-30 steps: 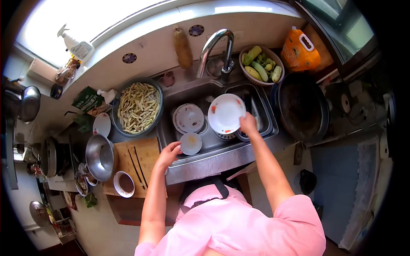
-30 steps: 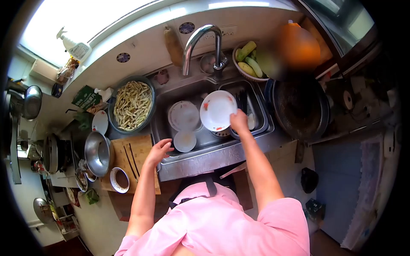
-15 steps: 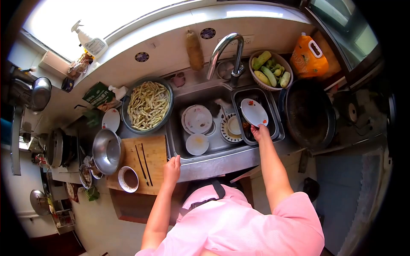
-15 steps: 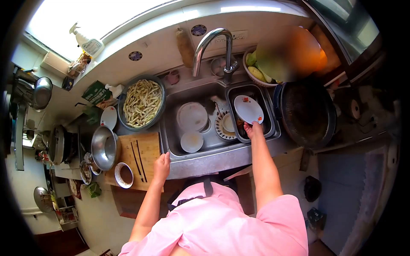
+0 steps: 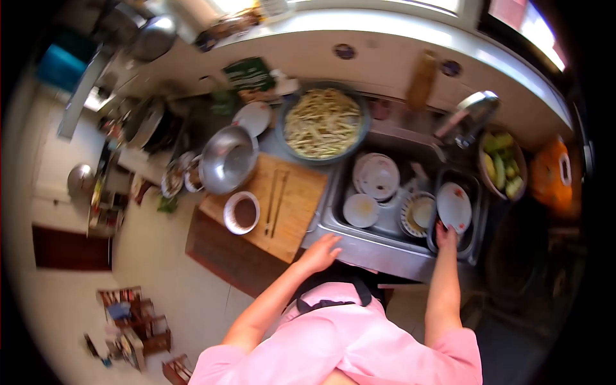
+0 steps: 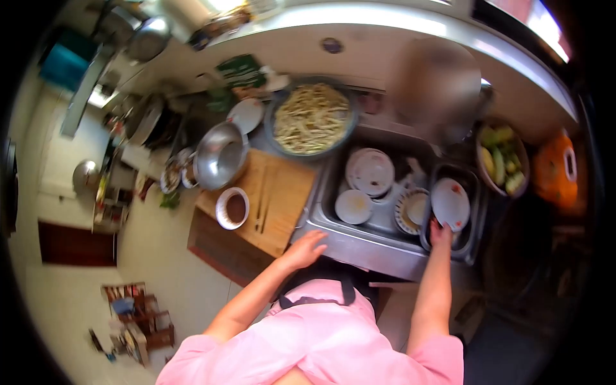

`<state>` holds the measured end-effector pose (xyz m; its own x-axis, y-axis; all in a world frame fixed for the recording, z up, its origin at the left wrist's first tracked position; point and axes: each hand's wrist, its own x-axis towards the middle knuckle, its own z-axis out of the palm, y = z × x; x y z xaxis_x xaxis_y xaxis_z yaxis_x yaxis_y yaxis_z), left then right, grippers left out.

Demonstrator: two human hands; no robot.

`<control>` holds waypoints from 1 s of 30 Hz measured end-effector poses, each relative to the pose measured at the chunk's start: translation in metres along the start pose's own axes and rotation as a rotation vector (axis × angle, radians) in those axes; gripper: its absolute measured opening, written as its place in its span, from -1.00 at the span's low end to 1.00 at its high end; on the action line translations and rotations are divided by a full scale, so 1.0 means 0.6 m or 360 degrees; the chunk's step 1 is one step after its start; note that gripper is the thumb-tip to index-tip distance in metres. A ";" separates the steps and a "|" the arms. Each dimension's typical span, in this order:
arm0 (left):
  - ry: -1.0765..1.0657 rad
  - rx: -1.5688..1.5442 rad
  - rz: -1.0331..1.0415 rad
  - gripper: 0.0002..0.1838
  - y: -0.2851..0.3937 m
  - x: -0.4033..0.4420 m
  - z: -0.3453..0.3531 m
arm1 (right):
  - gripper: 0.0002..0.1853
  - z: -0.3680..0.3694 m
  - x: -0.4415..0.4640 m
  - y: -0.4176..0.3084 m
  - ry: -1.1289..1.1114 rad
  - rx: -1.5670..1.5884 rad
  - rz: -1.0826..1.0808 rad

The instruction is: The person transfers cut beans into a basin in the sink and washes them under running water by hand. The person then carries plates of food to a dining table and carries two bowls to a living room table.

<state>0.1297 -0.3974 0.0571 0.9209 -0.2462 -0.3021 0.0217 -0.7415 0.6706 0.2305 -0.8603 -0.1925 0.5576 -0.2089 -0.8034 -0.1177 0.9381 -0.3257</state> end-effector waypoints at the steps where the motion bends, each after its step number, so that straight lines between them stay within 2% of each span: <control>1: -0.0042 -0.0052 -0.0009 -0.58 -0.002 -0.003 -0.001 | -0.71 0.010 -0.013 -0.002 0.0106 -0.0088 -0.0056; 4: -0.0036 -0.0059 0.0038 -0.60 -0.016 -0.019 0.001 | -0.72 0.017 -0.028 -0.014 0.0200 -0.0067 -0.0016; 7: 0.0016 -0.0121 0.0007 -0.63 -0.050 -0.046 0.000 | -0.64 0.022 -0.053 -0.019 0.0080 -0.0227 -0.0126; 11: 0.0068 -0.0172 -0.0223 -0.65 -0.099 -0.107 -0.028 | -0.60 0.019 -0.081 -0.058 0.0164 -0.0376 -0.0059; 14: 0.0146 -0.0255 -0.0416 -0.65 -0.134 -0.171 -0.052 | -0.67 0.032 -0.127 -0.077 0.0207 -0.0572 -0.0204; 16: 0.0187 -0.0287 -0.0468 -0.65 -0.167 -0.209 -0.051 | -0.72 0.091 -0.187 -0.062 0.0188 -0.0540 -0.0192; 17: 0.0201 -0.0283 -0.0498 -0.65 -0.186 -0.228 -0.046 | -0.77 0.125 -0.220 -0.053 -0.0015 -0.0642 -0.0239; 19: 0.0181 -0.0250 -0.0523 -0.65 -0.227 -0.263 -0.036 | -0.69 0.225 -0.316 -0.037 -0.0616 -0.0870 -0.0146; 22: 0.0191 -0.0256 -0.0555 -0.63 -0.291 -0.322 -0.026 | -0.58 0.386 -0.593 0.061 -0.1359 -0.1067 -0.0505; 24: 0.0249 -0.0348 -0.0626 -0.63 -0.323 -0.365 -0.025 | -0.58 0.427 -0.675 0.099 -0.1843 -0.1106 -0.0605; 25: 0.0288 -0.0424 -0.0730 -0.62 -0.340 -0.387 -0.022 | -0.58 0.430 -0.680 0.117 -0.1864 -0.1129 -0.0623; 26: 0.0298 -0.0447 -0.0715 -0.62 -0.356 -0.408 -0.015 | -0.56 0.429 -0.675 0.145 -0.2095 -0.0883 -0.0318; 27: 0.0383 -0.0627 -0.0851 -0.62 -0.373 -0.431 -0.008 | -0.54 0.425 -0.659 0.175 -0.2291 -0.0622 -0.0001; 28: 0.0458 -0.0799 -0.0990 -0.61 -0.394 -0.458 -0.001 | -0.54 0.427 -0.628 0.218 -0.1995 -0.1261 0.0125; 29: 0.0464 -0.0630 -0.1073 -0.60 -0.423 -0.490 0.014 | -0.55 0.417 -0.591 0.264 -0.1620 -0.1860 0.0247; 30: 0.0473 -0.0473 -0.1148 -0.59 -0.446 -0.515 0.030 | -0.55 0.393 -0.562 0.310 -0.1595 -0.1879 0.0231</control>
<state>-0.1674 -0.1343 -0.0410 0.7052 0.4315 -0.5626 0.7088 -0.4482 0.5447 0.2142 -0.5502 0.1355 0.7291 0.5764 -0.3689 -0.5057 0.0906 -0.8579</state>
